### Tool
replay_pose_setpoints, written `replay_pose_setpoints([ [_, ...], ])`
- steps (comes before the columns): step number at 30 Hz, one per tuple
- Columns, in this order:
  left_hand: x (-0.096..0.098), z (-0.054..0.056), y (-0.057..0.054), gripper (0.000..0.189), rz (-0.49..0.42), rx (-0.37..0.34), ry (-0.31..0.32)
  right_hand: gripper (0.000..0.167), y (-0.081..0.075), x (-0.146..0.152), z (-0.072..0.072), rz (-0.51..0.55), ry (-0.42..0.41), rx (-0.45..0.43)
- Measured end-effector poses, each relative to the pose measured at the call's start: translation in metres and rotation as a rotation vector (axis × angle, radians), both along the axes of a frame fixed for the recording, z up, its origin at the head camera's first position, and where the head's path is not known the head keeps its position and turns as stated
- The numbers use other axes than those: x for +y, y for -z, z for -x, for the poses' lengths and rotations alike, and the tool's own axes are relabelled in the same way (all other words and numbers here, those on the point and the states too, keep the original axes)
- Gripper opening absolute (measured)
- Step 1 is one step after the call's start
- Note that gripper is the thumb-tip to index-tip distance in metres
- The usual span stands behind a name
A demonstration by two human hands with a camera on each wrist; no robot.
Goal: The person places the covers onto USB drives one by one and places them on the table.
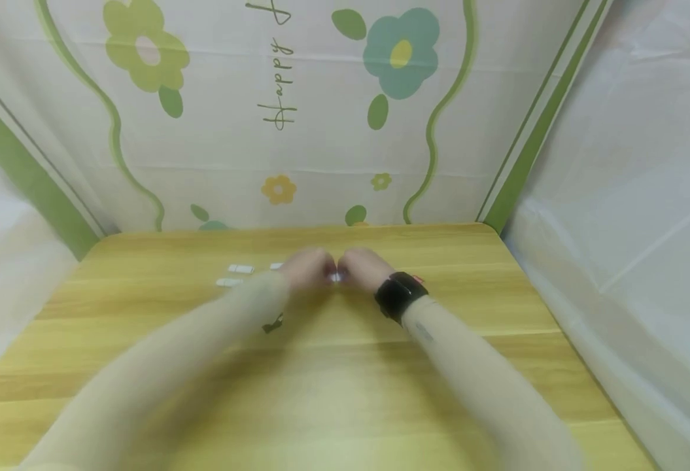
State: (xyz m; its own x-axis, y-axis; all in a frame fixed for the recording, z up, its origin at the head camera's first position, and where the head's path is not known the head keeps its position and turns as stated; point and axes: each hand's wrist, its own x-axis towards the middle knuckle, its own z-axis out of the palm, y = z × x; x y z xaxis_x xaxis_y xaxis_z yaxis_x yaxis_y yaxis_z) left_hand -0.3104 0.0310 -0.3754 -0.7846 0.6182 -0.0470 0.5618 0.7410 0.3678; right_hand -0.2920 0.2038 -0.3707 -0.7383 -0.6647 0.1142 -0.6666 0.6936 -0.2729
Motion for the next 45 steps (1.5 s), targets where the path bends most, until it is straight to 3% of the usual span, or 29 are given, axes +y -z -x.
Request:
replay_pose_setpoints([
  [3,-0.001,0.014,0.004,0.007,-0.015,-0.027,-0.014,0.003,0.007,-0.004,0.019,-0.037,0.004,-0.019],
  [8,-0.003,0.034,0.012,0.019,0.013,-0.013,-0.033,0.005,0.02,-0.011,0.046,-0.053,0.005,-0.025],
  [16,-0.005,0.055,0.029,0.011,0.068,-0.023,-0.077,0.007,0.028,-0.019,0.064,-0.054,0.063,-0.138],
  [25,-0.004,0.057,0.023,0.011,0.121,-0.091,-0.136,0.008,0.036,-0.026,0.076,-0.068,0.1,-0.122],
  [31,-0.005,0.059,0.024,0.011,0.108,-0.123,-0.162,0.01,0.041,-0.03,0.079,-0.079,0.13,-0.103],
  [38,-0.01,0.062,0.024,0.013,0.098,-0.138,-0.128,0.01,0.031,-0.03,0.075,-0.077,0.107,-0.173],
  [45,-0.008,0.063,0.012,0.035,0.095,-0.161,-0.097,0.034,0.008,-0.012,0.068,-0.129,0.094,-0.258],
])
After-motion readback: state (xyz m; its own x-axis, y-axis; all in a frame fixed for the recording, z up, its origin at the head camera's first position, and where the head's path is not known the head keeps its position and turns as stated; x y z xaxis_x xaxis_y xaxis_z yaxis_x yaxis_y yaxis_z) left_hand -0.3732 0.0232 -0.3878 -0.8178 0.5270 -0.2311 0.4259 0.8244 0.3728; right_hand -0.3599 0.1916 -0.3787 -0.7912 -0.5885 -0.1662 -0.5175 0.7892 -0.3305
